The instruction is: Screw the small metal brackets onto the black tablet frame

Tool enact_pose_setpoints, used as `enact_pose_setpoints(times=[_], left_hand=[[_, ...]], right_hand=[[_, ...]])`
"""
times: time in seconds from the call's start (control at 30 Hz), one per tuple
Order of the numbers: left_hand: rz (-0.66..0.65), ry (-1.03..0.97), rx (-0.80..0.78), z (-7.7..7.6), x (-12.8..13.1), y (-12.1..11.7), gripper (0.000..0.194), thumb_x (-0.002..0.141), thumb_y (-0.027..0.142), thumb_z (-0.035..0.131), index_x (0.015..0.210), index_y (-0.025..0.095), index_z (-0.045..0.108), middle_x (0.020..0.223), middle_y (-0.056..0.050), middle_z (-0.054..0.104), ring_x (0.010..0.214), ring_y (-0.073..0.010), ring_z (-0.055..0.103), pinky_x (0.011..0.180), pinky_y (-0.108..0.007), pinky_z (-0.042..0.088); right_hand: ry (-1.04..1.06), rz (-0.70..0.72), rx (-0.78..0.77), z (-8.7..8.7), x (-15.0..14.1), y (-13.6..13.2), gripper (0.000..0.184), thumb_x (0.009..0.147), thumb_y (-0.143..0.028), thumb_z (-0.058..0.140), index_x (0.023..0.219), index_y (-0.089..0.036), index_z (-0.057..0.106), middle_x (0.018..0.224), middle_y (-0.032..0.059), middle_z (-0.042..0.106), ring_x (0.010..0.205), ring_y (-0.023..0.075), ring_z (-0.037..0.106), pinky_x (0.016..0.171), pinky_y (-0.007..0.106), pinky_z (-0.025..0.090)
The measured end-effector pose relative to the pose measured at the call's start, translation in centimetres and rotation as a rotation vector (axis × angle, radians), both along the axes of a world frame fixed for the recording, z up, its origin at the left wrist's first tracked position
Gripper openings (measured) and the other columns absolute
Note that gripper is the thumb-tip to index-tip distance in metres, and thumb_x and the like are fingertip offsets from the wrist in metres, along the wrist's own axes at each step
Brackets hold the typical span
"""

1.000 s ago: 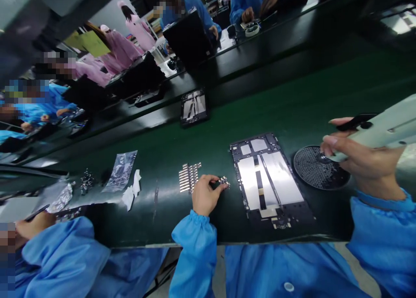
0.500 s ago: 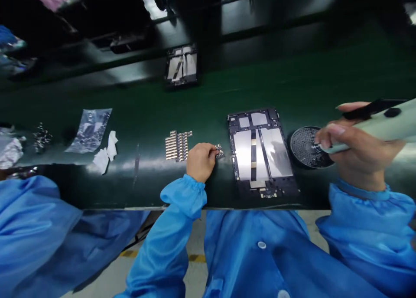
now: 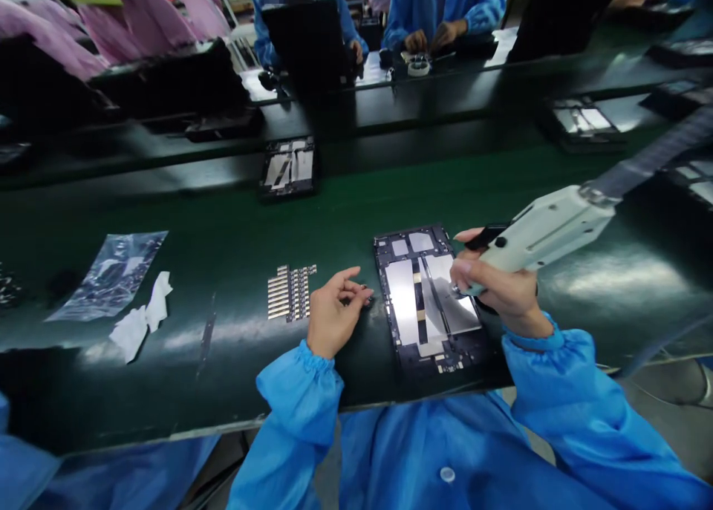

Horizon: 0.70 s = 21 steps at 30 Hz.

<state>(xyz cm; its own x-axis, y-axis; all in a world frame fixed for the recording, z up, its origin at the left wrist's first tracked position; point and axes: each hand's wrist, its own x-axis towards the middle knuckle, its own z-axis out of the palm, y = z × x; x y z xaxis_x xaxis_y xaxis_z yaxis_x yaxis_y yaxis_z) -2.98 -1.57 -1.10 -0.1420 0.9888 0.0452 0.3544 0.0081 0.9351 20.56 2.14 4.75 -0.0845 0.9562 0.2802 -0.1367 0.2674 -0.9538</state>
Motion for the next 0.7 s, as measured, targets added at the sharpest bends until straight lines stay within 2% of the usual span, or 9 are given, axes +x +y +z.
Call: enact_pose_setpoints(times=[0.1,0.23,0.33,0.4,0.47,0.53,0.7], left_hand=[[-0.055,-0.104,-0.024,-0.3,0.6,1.0,0.026,0.077,0.033,0.067,0.092,0.013,0.069,0.075,-0.005,0.065,0.065,-0.0150,0.066,0.061,-0.025,0.053],[-0.188,-0.170,0.023,-0.6,0.7,1.9,0.027,0.081,0.035,0.060,0.096,0.015,0.071,0.086,-0.006,0.063,0.067,-0.0132,0.067,0.064,-0.025,0.055],[-0.137,-0.250,-0.082,-0.6,0.5,2.4,0.029,0.072,0.030,0.070,0.095,0.013,0.070,0.075,-0.003,0.063,0.062,-0.0138,0.067,0.062,-0.025,0.054],[-0.064,-0.291,-0.189,-0.4,0.3,2.8,0.027,0.064,0.025,0.076,0.086,0.011,0.068,0.068,-0.003,0.065,0.059,-0.0156,0.067,0.059,-0.024,0.053],[-0.068,-0.291,-0.267,-0.1,0.1,3.1,0.021,0.063,0.023,0.077,0.077,0.011,0.068,0.064,-0.005,0.067,0.058,-0.0164,0.067,0.056,-0.023,0.052],[-0.128,-0.276,-0.296,0.1,0.1,3.4,0.016,0.066,0.023,0.075,0.075,0.011,0.069,0.063,-0.006,0.068,0.057,-0.0158,0.066,0.056,-0.023,0.051],[-0.242,-0.186,-0.223,-0.4,0.9,3.7,0.015,0.075,0.025,0.067,0.083,0.013,0.072,0.072,-0.006,0.070,0.061,-0.0149,0.065,0.060,-0.025,0.050]], right_hand=[[-0.007,0.026,-0.021,0.1,-1.1,0.0,0.027,0.073,-0.020,0.069,0.097,-0.019,0.057,0.050,-0.0044,0.056,0.042,0.0134,0.053,0.045,0.028,0.046],[0.016,0.072,-0.020,0.2,-1.9,0.1,0.028,0.075,-0.021,0.070,0.099,-0.017,0.056,0.051,-0.0048,0.055,0.043,0.0123,0.053,0.047,0.028,0.047],[0.020,0.073,-0.016,-0.1,-2.2,0.3,0.029,0.075,-0.023,0.071,0.100,-0.017,0.057,0.051,-0.0045,0.056,0.044,0.0130,0.054,0.047,0.028,0.047],[0.017,0.078,-0.019,-0.1,-2.4,0.4,0.029,0.075,-0.025,0.072,0.099,-0.016,0.058,0.050,-0.0042,0.056,0.044,0.0131,0.054,0.046,0.028,0.047],[0.024,0.096,-0.020,-0.1,-2.7,0.6,0.029,0.075,-0.025,0.072,0.099,-0.016,0.058,0.049,-0.0044,0.055,0.043,0.0128,0.053,0.046,0.028,0.047],[0.031,0.106,-0.022,0.1,-3.0,0.6,0.028,0.075,-0.024,0.071,0.099,-0.016,0.059,0.049,-0.0044,0.055,0.043,0.0126,0.053,0.047,0.028,0.047],[0.003,0.129,-0.030,0.5,-3.9,0.6,0.026,0.074,-0.022,0.070,0.097,-0.016,0.060,0.048,-0.0039,0.055,0.042,0.0125,0.053,0.048,0.028,0.048]])
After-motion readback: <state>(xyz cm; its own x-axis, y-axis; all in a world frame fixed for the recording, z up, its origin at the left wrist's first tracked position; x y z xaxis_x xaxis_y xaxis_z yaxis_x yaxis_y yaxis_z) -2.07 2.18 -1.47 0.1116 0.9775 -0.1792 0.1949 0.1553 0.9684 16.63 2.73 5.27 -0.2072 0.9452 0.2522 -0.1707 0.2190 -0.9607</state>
